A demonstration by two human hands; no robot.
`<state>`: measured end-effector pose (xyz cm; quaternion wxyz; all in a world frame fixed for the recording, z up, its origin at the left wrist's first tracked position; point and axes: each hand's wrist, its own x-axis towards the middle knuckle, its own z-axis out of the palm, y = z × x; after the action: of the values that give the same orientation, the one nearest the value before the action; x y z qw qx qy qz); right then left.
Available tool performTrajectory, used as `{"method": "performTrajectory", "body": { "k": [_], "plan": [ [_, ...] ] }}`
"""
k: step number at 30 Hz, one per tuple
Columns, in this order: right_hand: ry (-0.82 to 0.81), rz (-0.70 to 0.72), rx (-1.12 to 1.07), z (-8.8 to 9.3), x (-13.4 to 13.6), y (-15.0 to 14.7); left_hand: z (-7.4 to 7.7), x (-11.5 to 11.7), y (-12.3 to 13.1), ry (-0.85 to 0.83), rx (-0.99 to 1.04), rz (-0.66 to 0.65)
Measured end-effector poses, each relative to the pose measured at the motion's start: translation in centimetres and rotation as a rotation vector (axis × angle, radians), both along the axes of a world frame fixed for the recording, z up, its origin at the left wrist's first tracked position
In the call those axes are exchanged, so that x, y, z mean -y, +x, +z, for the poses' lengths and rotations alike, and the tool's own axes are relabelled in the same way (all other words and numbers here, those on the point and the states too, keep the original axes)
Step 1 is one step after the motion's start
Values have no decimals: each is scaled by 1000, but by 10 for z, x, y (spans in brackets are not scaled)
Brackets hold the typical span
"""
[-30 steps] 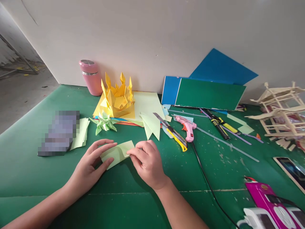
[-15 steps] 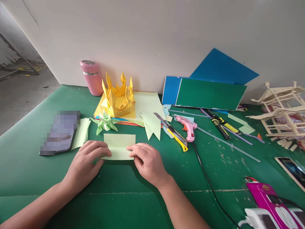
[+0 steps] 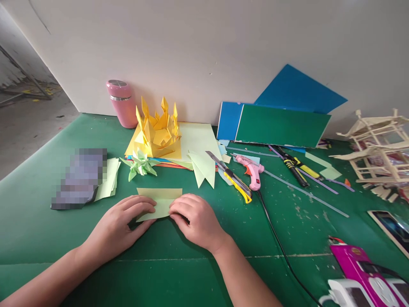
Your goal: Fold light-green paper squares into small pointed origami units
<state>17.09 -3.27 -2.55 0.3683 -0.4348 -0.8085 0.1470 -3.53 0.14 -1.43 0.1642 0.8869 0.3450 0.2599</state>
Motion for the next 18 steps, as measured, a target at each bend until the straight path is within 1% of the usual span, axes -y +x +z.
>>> {"method": "performTrajectory", "body": {
  "k": [4,7,10,15,18],
  "plan": [
    [-19,-13,-11,1,1,1,0,1,1,-10,10,-71],
    [-12,-35,-12,1,2,2,0,1,1,-16,3,-81],
    [-3,-56,-10,0,3,2,0,1,0,-29,-16,-47],
    [-44,-161,-24,-3,3,0,-2,0,0,4,-44,80],
    [-56,-155,-21,-4,2,0,-3,1,1,7,-22,103]
  ]
}}
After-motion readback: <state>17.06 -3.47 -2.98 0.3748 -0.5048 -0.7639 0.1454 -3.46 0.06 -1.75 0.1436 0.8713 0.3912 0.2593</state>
